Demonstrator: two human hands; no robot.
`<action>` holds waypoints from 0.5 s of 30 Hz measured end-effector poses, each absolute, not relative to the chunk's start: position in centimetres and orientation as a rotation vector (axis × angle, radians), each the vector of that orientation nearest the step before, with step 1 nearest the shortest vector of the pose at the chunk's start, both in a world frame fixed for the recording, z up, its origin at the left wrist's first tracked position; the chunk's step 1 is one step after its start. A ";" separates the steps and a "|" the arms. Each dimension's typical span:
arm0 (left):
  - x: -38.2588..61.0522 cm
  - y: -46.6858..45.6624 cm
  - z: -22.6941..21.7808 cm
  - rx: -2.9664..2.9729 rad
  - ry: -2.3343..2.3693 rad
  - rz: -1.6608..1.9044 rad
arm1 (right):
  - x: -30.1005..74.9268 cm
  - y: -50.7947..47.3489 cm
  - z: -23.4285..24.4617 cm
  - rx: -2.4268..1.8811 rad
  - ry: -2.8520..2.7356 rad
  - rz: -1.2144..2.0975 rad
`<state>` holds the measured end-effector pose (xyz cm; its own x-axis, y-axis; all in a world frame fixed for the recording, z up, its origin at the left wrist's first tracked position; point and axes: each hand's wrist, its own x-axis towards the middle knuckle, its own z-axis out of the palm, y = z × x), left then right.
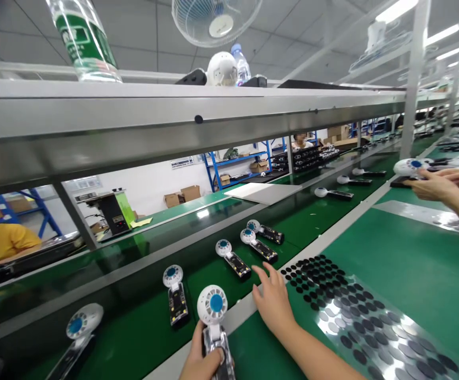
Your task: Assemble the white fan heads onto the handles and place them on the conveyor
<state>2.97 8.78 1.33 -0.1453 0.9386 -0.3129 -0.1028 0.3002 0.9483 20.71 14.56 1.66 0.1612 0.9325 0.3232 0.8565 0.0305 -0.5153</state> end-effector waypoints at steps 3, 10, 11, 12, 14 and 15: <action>3.9 12.4 3.2 0.958 1.390 1.134 | 20.3 18.2 1.6 -1.960 -1.645 0.044; 4.3 23.4 4.3 1.201 1.528 1.141 | 19.2 23.2 2.6 -2.162 -1.838 0.090; 4.2 24.4 4.0 1.252 1.588 1.117 | 19.0 23.5 2.7 -2.200 -1.840 0.070; 4.2 25.1 3.8 1.312 1.648 1.096 | 19.0 23.9 2.9 -2.245 -1.832 0.055; 4.4 25.6 3.8 1.464 1.750 1.082 | 19.7 24.5 3.4 -2.337 -1.796 0.061; 4.5 25.5 4.0 1.549 1.790 1.092 | 20.4 24.9 3.6 -2.378 -1.777 0.089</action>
